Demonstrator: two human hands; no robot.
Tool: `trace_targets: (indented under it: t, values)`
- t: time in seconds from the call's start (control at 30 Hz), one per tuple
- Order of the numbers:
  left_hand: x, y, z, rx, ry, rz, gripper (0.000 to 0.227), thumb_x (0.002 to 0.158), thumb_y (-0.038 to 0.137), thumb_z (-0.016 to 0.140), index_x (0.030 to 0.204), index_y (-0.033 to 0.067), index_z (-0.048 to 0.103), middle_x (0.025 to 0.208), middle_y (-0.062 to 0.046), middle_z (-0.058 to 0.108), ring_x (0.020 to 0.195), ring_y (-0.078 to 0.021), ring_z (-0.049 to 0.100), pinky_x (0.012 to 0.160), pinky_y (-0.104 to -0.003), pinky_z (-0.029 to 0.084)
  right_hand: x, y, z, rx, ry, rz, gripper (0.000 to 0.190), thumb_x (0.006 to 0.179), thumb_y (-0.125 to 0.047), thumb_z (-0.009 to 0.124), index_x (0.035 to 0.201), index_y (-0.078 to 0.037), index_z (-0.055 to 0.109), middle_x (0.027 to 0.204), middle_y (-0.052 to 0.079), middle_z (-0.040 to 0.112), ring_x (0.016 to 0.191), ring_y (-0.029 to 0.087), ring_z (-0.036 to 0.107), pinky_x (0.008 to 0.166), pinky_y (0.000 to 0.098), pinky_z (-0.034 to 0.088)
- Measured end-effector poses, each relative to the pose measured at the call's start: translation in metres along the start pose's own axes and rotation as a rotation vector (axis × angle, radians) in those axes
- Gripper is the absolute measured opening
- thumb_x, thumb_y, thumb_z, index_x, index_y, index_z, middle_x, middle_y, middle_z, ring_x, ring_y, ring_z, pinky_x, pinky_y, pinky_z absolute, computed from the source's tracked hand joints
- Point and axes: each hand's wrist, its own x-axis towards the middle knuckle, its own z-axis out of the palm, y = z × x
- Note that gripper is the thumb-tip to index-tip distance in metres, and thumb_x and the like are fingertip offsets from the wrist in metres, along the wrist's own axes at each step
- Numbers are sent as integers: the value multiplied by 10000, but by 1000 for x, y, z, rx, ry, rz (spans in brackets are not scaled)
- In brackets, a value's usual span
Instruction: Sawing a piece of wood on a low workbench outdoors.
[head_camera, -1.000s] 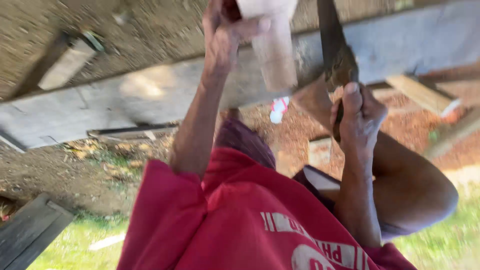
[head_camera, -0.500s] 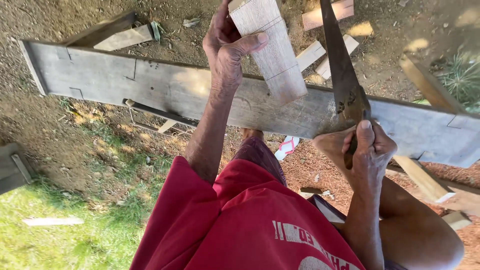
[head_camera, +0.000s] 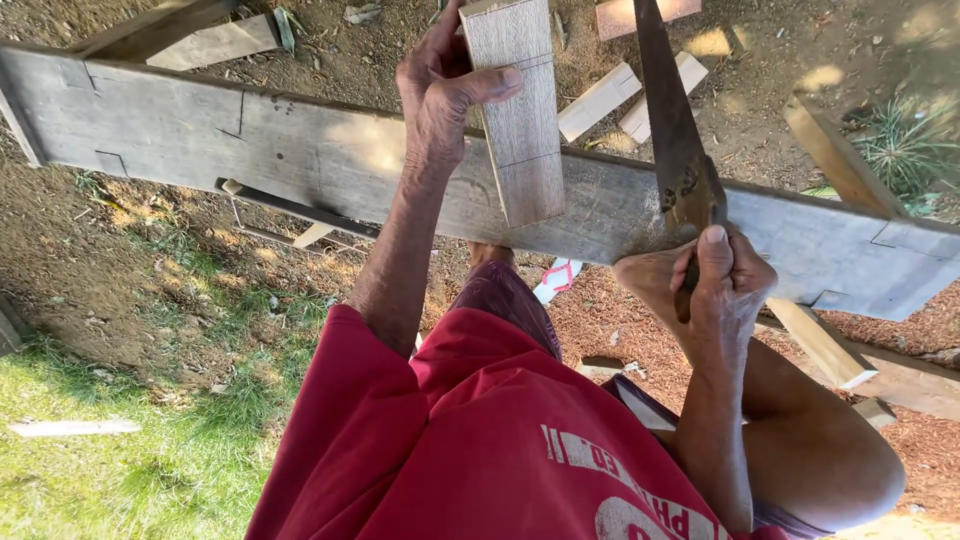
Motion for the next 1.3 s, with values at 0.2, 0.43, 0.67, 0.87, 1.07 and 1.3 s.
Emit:
trace_targets:
  t: [0.2, 0.43, 0.67, 0.87, 1.07, 1.3]
  values:
    - [-5, -11, -6, -72, -54, -67, 916, 778, 16, 911, 1561, -35, 438, 1333, -205, 697, 1151, -257, 726, 992, -418, 665, 0, 0, 1, -1, 1, 18, 417, 1116, -400, 607, 1081, 6, 694, 728, 36, 604, 602, 86, 548, 531, 261, 421]
    - [-9, -7, 0, 87, -151, 16, 923, 711, 94, 996, 1471, -44, 490, 1333, -198, 698, 1258, -284, 698, 1164, -469, 593, 2, 8, -1, -6, -5, -17, 456, 1108, -423, 606, 1049, 21, 693, 704, 42, 612, 568, 101, 564, 503, 279, 448]
    - [9, -20, 22, 442, -655, -236, 843, 615, 205, 1007, 1350, -5, 654, 1252, -132, 754, 1182, -233, 731, 1101, -383, 571, -2, 7, -4, 72, 14, -1, 434, 1113, -383, 617, 943, 16, 646, 710, 32, 596, 591, 103, 533, 553, 287, 429]
    - [22, -33, 39, 930, -1030, -407, 792, 558, 376, 950, 1264, 77, 751, 1137, -106, 780, 1001, -239, 739, 948, -371, 558, -2, 12, -6, 95, 11, -58, 434, 1135, -389, 629, 984, 18, 650, 745, 44, 599, 629, 107, 540, 573, 287, 430]
    - [22, -24, 57, 1057, -1220, -534, 862, 535, 435, 937, 1268, 40, 713, 1098, -132, 772, 945, -259, 756, 885, -367, 582, 6, 39, 2, 97, -12, -89, 448, 1026, -375, 791, 1158, 36, 669, 846, 97, 689, 639, 138, 657, 528, 308, 588]
    - [15, -21, 83, 875, -1285, -290, 940, 536, 642, 935, 1165, -5, 667, 993, -147, 731, 905, -270, 718, 838, -380, 582, 7, 61, 17, 33, -87, -149, 918, 883, -492, 878, 1522, 15, 456, 1181, 137, 764, 711, 129, 747, 615, 285, 605]
